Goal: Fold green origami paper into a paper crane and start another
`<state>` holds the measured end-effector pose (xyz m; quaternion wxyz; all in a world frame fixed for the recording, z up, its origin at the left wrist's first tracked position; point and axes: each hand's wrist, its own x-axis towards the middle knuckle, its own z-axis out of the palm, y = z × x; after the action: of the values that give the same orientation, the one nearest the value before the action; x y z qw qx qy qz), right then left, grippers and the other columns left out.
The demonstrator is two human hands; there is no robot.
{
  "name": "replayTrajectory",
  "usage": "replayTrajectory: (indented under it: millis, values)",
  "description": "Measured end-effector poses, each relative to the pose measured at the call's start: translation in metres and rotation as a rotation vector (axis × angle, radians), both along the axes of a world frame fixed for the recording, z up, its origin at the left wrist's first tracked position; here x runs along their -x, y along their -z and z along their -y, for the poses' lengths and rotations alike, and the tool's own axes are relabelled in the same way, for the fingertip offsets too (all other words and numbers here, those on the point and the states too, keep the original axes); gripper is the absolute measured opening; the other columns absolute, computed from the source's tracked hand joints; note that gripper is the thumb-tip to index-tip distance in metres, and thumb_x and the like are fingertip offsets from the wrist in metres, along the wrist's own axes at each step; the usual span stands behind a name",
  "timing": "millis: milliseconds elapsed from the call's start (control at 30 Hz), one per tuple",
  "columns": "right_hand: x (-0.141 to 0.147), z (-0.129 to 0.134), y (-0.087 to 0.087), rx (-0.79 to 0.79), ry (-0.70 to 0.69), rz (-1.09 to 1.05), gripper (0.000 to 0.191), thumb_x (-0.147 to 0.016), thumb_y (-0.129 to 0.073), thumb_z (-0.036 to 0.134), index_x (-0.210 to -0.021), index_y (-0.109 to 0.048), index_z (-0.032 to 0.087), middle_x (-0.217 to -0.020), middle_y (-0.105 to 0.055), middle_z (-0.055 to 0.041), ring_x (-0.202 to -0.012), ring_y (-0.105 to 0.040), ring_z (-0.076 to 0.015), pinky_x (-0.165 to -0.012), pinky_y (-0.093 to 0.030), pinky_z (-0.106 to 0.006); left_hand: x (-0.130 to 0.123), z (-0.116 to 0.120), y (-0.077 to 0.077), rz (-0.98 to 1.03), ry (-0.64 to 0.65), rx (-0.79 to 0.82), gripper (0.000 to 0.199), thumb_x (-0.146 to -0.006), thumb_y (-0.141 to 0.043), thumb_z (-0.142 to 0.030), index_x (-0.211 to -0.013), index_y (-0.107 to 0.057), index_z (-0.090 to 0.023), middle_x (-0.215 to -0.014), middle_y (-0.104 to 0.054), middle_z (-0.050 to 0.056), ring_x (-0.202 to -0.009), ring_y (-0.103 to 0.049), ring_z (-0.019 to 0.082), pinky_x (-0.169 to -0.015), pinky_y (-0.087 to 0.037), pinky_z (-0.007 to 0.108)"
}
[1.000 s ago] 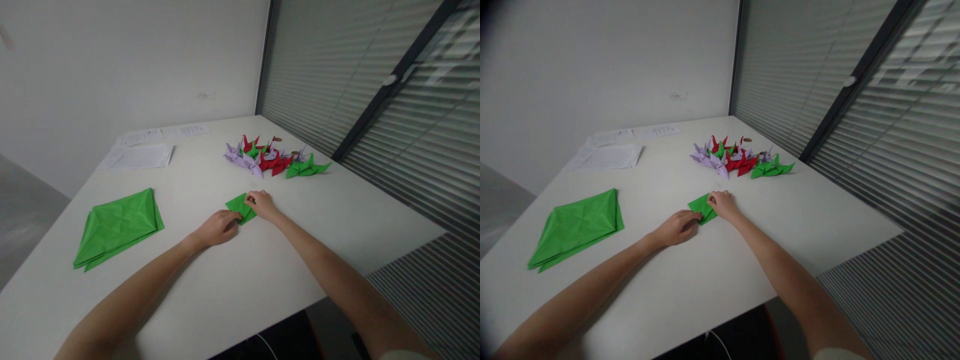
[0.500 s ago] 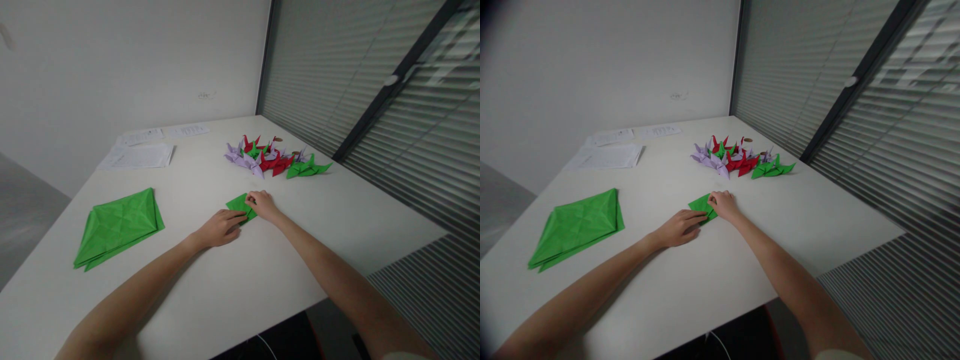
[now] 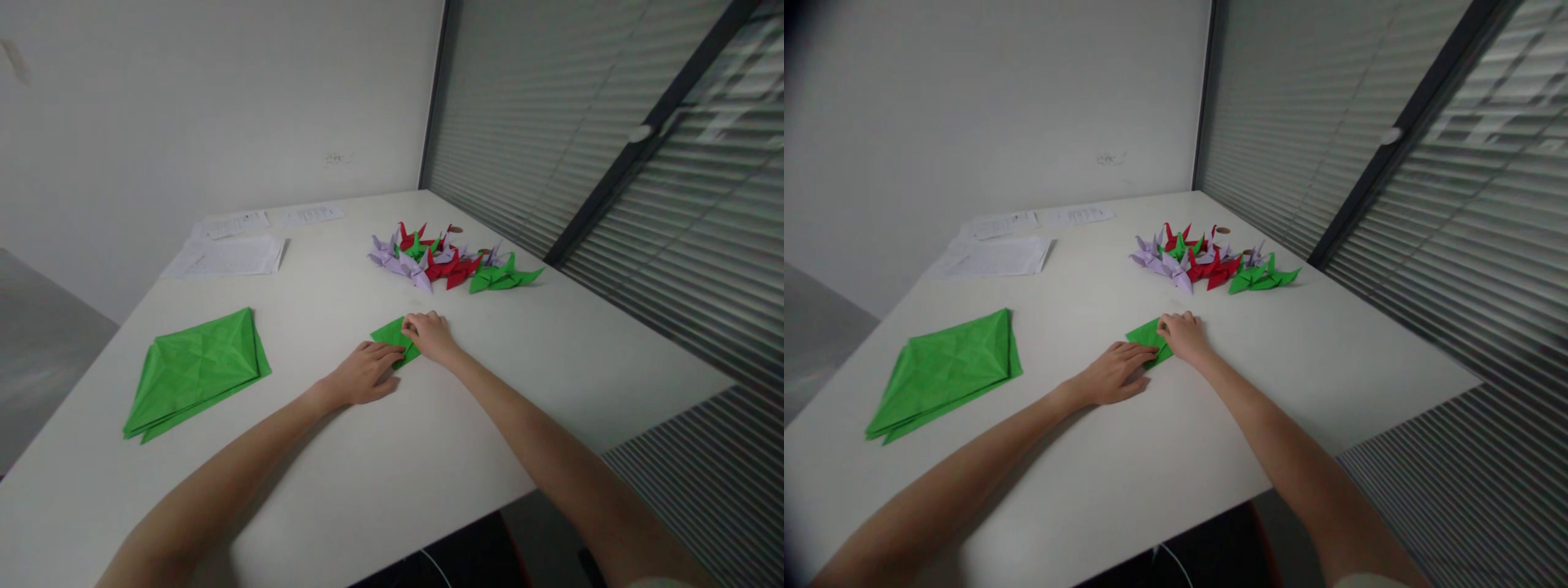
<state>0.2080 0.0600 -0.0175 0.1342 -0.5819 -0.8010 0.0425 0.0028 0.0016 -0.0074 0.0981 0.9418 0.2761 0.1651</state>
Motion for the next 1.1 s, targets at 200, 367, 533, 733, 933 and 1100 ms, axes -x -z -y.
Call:
replayTrajectory:
  millis: [200,367,533,733,933,1100]
  values:
    - [0.0,0.002,-0.001,-0.051,-0.049,0.096,0.01,-0.093,-0.053,0.03,-0.096,-0.06,0.024,-0.1,-0.069,-0.0069,-0.095,-0.05,-0.0273,-0.078,-0.028,-0.037,0.0,-0.001,0.001,-0.003,-0.002,0.009,0.05,-0.092,-0.049,-0.044,-0.135,-0.046,-0.018,-0.133,-0.056,0.013,-0.122,-0.051,0.026,-0.101,-0.037,0.042]
    - [0.001,0.002,-0.002,-0.017,-0.041,0.089,0.011,-0.093,-0.053,0.03,-0.098,-0.06,0.024,-0.104,-0.069,-0.007,-0.096,-0.051,-0.0271,-0.078,-0.029,-0.038,0.0,-0.001,0.002,-0.021,-0.009,0.001,0.055,-0.092,-0.048,-0.049,-0.137,-0.045,-0.018,-0.134,-0.054,0.014,-0.121,-0.051,0.027,-0.1,-0.037,0.042]
    - [-0.005,-0.001,0.002,0.003,-0.088,-0.001,0.014,-0.093,-0.052,0.031,-0.099,-0.061,0.023,-0.103,-0.068,-0.0069,-0.098,-0.051,-0.026,-0.081,-0.03,-0.037,0.0,-0.002,0.002,-0.033,-0.004,0.001,0.055,-0.092,-0.047,-0.048,-0.137,-0.045,-0.017,-0.134,-0.054,0.014,-0.121,-0.05,0.027,-0.101,-0.037,0.043]
    - [-0.021,-0.007,-0.001,0.116,-0.218,-0.169,0.03,-0.081,-0.068,0.041,-0.106,-0.063,0.026,-0.097,-0.066,-0.0036,-0.097,-0.051,-0.0235,-0.087,-0.031,-0.036,0.0,-0.002,0.002,-0.04,-0.01,0.012,0.054,-0.092,-0.047,-0.048,-0.138,-0.045,-0.018,-0.137,-0.052,0.013,-0.123,-0.049,0.028,-0.102,-0.035,0.044]
    - [-0.024,-0.014,0.0,0.139,-0.123,-0.17,0.033,-0.072,-0.077,0.044,-0.1,-0.067,0.028,-0.092,-0.065,-0.0024,-0.097,-0.048,-0.0251,-0.086,-0.031,-0.038,0.0,-0.001,0.0,-0.05,-0.009,0.032,0.054,-0.093,-0.045,-0.048,-0.139,-0.044,-0.019,-0.137,-0.052,0.012,-0.123,-0.048,0.027,-0.103,-0.034,0.043]
    - [-0.028,-0.023,0.007,0.052,0.071,-0.169,0.024,-0.074,-0.073,0.049,-0.084,-0.07,0.027,-0.097,-0.065,-0.0048,-0.1,-0.046,-0.0283,-0.087,-0.03,-0.041,0.001,-0.001,0.0,-0.049,-0.008,0.041,0.055,-0.093,-0.045,-0.049,-0.139,-0.044,-0.02,-0.137,-0.052,0.013,-0.124,-0.048,0.028,-0.103,-0.034,0.044]
